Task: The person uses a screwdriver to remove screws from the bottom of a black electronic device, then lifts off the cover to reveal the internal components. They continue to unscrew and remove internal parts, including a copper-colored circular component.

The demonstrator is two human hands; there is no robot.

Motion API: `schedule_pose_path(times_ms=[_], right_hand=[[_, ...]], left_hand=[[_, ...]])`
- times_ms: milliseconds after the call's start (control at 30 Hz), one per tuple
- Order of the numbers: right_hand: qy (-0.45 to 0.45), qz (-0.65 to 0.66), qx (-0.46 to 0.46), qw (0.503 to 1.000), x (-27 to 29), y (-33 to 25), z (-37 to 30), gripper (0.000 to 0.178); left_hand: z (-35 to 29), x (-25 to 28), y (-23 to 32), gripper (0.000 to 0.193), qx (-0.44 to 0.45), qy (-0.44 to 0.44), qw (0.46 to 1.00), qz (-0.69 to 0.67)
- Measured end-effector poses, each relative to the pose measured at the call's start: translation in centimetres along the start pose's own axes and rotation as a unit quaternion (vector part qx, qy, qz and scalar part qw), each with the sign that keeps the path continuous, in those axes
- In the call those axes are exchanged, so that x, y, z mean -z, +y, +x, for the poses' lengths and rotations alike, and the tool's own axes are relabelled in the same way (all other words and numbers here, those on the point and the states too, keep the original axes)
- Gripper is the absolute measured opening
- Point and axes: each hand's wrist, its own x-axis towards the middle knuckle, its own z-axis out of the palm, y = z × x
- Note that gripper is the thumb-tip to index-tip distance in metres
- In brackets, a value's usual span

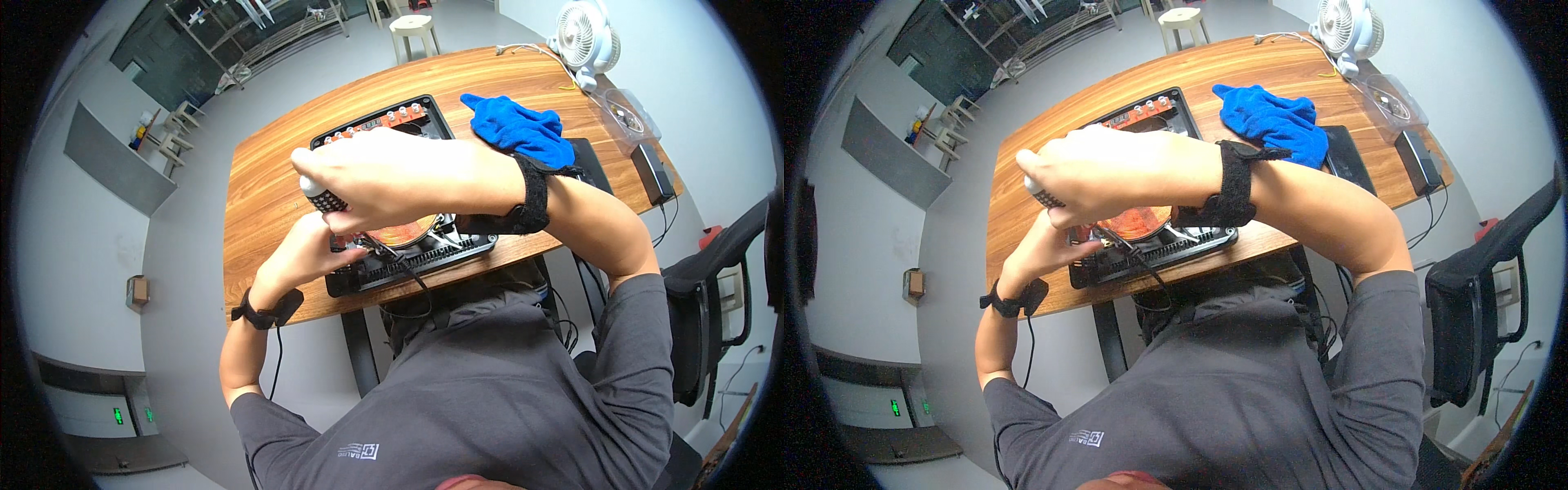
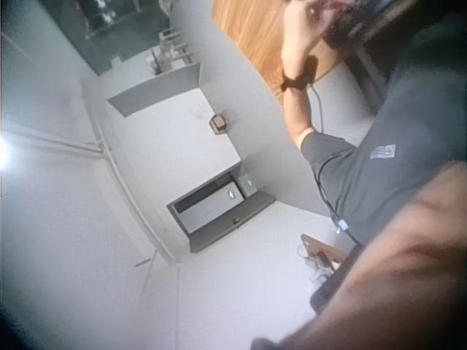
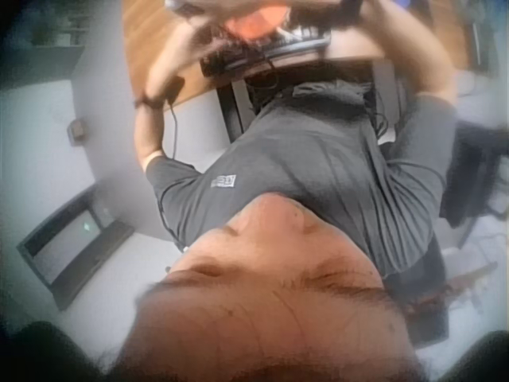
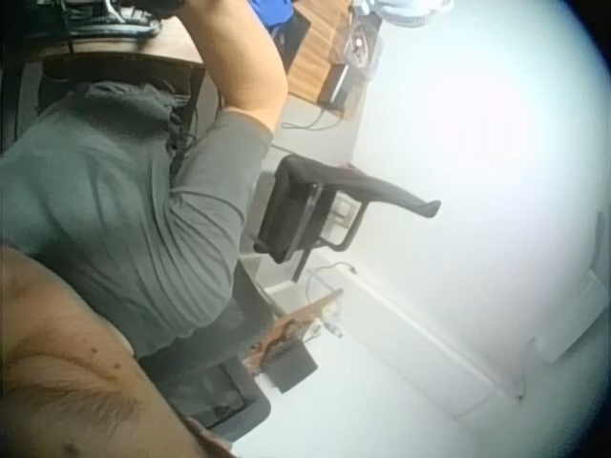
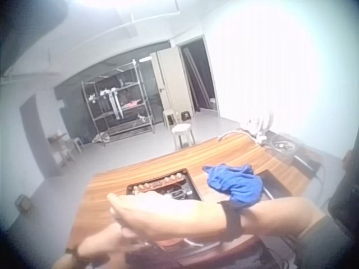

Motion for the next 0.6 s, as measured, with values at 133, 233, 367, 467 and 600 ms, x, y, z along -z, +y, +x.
schedule_pose_path(times_ms=[133, 233, 367, 467, 600], right_hand=[[-0.016, 0.026, -0.018, 0.999, 0.7, 0.0, -0.4, 0.038], [-0.021, 0.026, -0.013, 0.999, 0.6, 0.3, -0.5, 0.039], [0.0, -0.001, 0.006, 1.0, 0.5, 0.3, -0.6, 0.04], [0.029, -0.018, 0.019, 0.999, -0.1, 0.7, -0.6, 0.041], [0.034, -0.013, 0.013, 0.999, -0.1, 0.9, -0.5, 0.041]], left_hand=[[0.2, -1.4, 0.1, 0.032, 0.042, -0.049, 0.997, 0.047], [0.7, -1.9, 0.0, 0.029, 0.048, -0.085, 0.991, 0.094], [1.2, -1.6, 0.9, 0.025, 0.069, -0.076, 0.992, 0.077], [1.2, -1.9, 0.7, 0.023, 0.058, -0.058, 0.994, 0.073], [1.2, -1.8, 0.9, 0.022, 0.031, -0.053, 0.992, 0.113]])
